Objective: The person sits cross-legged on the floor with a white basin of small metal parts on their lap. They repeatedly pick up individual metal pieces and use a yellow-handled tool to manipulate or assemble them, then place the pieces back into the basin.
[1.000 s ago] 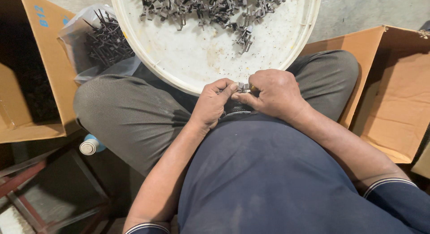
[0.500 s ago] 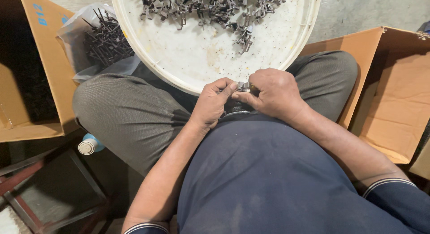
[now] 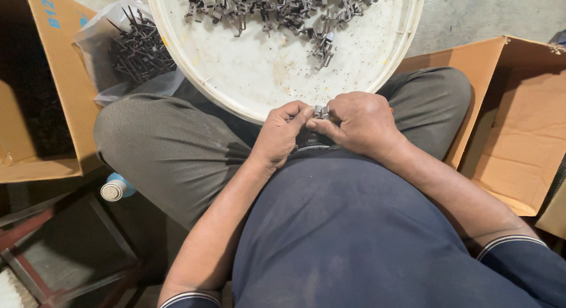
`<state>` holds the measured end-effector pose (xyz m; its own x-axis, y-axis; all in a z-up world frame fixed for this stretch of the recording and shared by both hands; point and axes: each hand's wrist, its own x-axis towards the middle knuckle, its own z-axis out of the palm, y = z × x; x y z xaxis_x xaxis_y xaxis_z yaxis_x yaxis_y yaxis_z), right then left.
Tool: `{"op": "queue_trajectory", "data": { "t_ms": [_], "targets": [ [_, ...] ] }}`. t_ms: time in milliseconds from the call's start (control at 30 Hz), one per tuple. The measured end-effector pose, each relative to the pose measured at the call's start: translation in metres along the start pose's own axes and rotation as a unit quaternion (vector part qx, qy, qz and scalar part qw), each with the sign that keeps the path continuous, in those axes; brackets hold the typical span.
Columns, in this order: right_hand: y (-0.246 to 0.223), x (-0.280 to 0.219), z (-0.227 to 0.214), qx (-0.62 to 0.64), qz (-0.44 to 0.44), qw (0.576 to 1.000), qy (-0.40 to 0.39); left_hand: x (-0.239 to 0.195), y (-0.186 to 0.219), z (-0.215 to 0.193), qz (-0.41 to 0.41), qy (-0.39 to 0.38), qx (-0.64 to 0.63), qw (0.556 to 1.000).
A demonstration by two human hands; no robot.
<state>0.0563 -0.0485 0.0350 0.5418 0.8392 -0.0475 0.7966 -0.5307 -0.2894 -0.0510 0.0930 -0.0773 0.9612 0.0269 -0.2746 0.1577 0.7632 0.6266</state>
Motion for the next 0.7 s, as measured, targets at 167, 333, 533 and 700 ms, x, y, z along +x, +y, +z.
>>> {"op": "queue_trajectory", "data": {
  "t_ms": [167, 333, 533, 700],
  "targets": [
    [0.001, 0.002, 0.001, 0.030, 0.008, 0.999, 0.018, 0.000, 0.002, 0.002, -0.023, 0.011, -0.032, 0.999],
    [0.005, -0.002, -0.001, 0.307, 0.107, 0.945, -0.013, 0.000, -0.002, -0.002, -0.022, 0.022, -0.046, 0.998],
    [0.010, 0.006, -0.003, 0.308, 0.030, 0.951, 0.008, 0.008, -0.001, -0.002, -0.002, 0.088, 0.006, 0.996],
    [-0.006, 0.010, 0.005, 0.244, -0.040, 0.968, 0.042, 0.008, 0.020, -0.005, -0.073, 0.182, -0.198, 0.960]
  ]
}}
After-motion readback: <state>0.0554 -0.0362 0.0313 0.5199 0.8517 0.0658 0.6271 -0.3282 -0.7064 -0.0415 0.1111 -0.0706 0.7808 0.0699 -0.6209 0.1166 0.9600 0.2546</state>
